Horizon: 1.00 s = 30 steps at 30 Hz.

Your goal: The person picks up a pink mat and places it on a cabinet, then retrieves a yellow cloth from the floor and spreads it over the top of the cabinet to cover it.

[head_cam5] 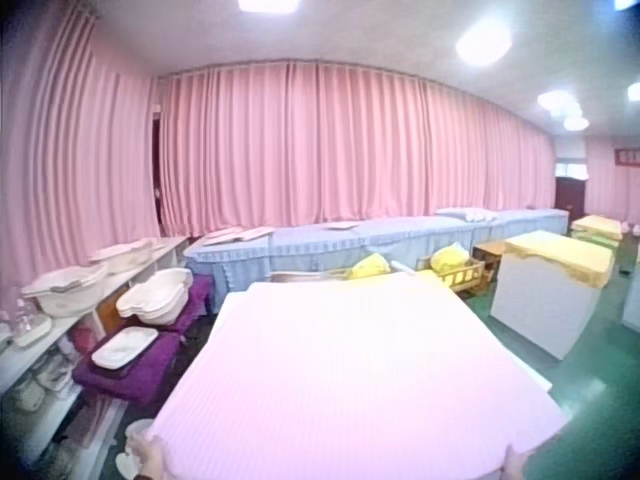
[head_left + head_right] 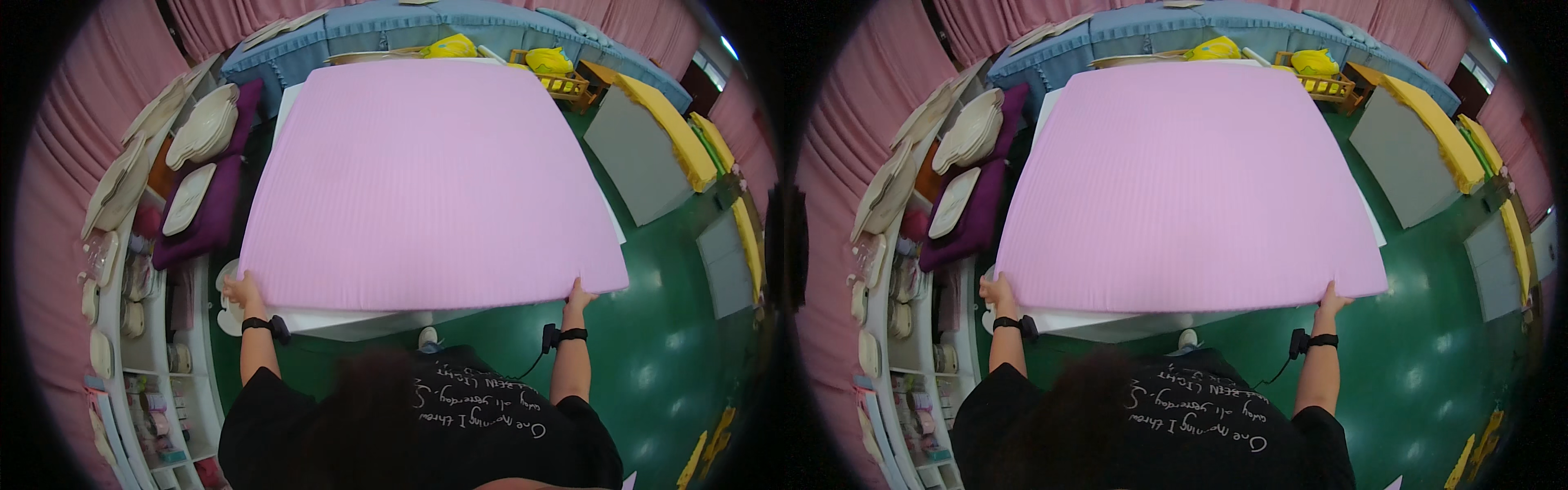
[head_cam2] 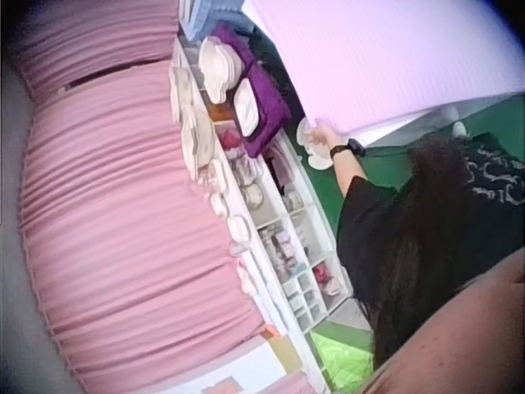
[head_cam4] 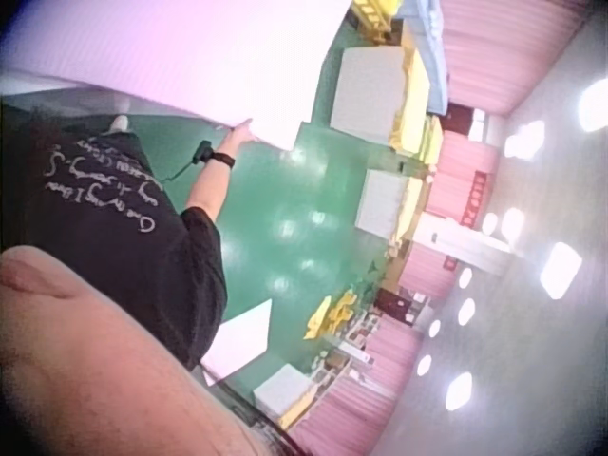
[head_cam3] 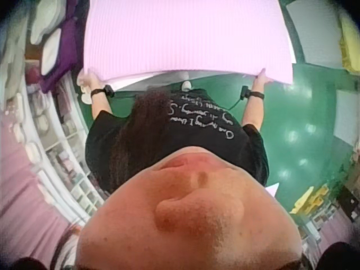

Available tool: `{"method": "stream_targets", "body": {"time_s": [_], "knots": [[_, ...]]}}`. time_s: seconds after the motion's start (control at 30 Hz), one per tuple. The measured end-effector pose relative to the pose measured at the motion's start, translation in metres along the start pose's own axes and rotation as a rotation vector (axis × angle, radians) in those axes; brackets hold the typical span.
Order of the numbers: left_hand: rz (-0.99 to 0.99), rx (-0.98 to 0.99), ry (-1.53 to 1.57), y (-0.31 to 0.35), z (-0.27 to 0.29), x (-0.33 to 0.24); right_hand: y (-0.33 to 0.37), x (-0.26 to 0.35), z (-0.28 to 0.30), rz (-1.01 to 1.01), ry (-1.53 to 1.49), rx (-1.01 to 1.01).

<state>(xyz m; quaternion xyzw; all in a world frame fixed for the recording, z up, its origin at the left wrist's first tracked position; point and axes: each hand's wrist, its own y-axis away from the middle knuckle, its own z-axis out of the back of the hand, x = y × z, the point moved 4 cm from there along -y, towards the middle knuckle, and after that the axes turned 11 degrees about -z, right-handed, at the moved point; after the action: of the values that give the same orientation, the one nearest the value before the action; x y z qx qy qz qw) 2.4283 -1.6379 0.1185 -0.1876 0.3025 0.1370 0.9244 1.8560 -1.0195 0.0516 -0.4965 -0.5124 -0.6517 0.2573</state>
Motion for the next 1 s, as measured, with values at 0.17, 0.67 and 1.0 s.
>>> {"method": "stream_targets", "body": {"time_s": [0.17, 0.67, 1.0], "knots": [[-0.056, 0.182, -0.33, 0.022, -0.008, -0.006, -0.075, 0.015, 0.009, 0.273, 0.164, 0.092], [0.037, 0.073, -0.512, 0.115, 0.032, -0.014, -0.159, 0.062, -0.04, 0.469, 0.6, 0.135], [0.062, 0.109, -0.444, 0.137, 0.043, -0.015, -0.146, 0.077, -0.061, 0.063, 0.927, -0.096]]}}
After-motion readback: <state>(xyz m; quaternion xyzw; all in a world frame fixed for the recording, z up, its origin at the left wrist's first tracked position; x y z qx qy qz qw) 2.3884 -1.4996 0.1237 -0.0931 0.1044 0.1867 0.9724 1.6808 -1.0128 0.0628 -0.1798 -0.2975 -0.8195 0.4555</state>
